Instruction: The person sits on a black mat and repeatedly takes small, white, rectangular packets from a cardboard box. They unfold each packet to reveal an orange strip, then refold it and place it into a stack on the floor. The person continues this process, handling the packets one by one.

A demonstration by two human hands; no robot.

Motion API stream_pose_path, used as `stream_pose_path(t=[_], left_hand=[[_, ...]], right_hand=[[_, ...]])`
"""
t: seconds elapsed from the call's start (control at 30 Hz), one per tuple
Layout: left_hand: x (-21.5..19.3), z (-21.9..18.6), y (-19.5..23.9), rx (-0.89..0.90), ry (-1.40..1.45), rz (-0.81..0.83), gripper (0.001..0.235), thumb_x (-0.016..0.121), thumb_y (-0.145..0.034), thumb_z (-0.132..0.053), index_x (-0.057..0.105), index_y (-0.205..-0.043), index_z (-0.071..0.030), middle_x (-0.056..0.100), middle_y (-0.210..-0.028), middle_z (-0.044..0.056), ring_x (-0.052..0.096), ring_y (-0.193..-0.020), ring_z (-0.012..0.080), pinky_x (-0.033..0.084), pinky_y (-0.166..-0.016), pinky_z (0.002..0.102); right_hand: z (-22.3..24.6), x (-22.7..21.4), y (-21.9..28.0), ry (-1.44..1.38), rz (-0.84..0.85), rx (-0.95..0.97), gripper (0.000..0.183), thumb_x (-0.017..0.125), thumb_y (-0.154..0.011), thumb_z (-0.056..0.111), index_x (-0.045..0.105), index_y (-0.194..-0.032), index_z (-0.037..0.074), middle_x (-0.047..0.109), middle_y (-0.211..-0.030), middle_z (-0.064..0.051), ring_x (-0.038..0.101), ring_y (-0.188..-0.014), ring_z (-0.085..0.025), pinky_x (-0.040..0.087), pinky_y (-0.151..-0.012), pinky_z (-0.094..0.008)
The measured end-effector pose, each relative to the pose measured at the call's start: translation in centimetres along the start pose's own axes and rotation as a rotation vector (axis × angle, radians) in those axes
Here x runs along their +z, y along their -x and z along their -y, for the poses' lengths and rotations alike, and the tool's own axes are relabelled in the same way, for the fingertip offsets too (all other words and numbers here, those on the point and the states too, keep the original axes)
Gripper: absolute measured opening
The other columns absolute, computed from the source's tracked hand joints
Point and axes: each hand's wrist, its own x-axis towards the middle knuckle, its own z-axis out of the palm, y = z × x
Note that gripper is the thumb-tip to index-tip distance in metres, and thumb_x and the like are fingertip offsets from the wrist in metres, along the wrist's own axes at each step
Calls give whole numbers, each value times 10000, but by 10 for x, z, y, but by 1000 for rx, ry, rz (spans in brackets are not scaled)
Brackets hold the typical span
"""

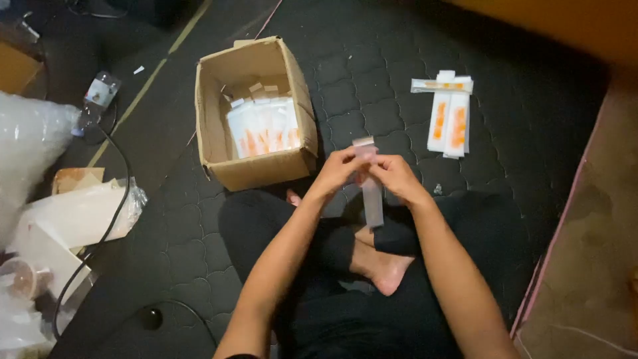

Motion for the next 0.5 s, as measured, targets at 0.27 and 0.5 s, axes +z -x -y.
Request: stream_pose_path(t=[0.27, 0.5], left_hand=[[-1, -8, -69, -74, -219, -94, 372, 766, -825, -532, 819, -788, -165, 711, -667, 21, 617, -675, 132, 482, -668, 278], [-12, 6, -109, -27, -207, 13, 345, 784, -863, -469, 825, -789, -135, 699, -661, 36, 616, -667, 171, 487, -716, 340]], right_hand=[[-32, 10, 6, -376, 63, 188, 211, 655, -994, 202, 740, -993, 8, 777, -839, -190, 776, -757, -234, 610, -667, -334], [-68, 39, 75, -483, 134, 294, 464, 425, -1094, 246, 732, -1164, -95, 797, -910, -266, 793, -819, -309, 605, -834, -426]])
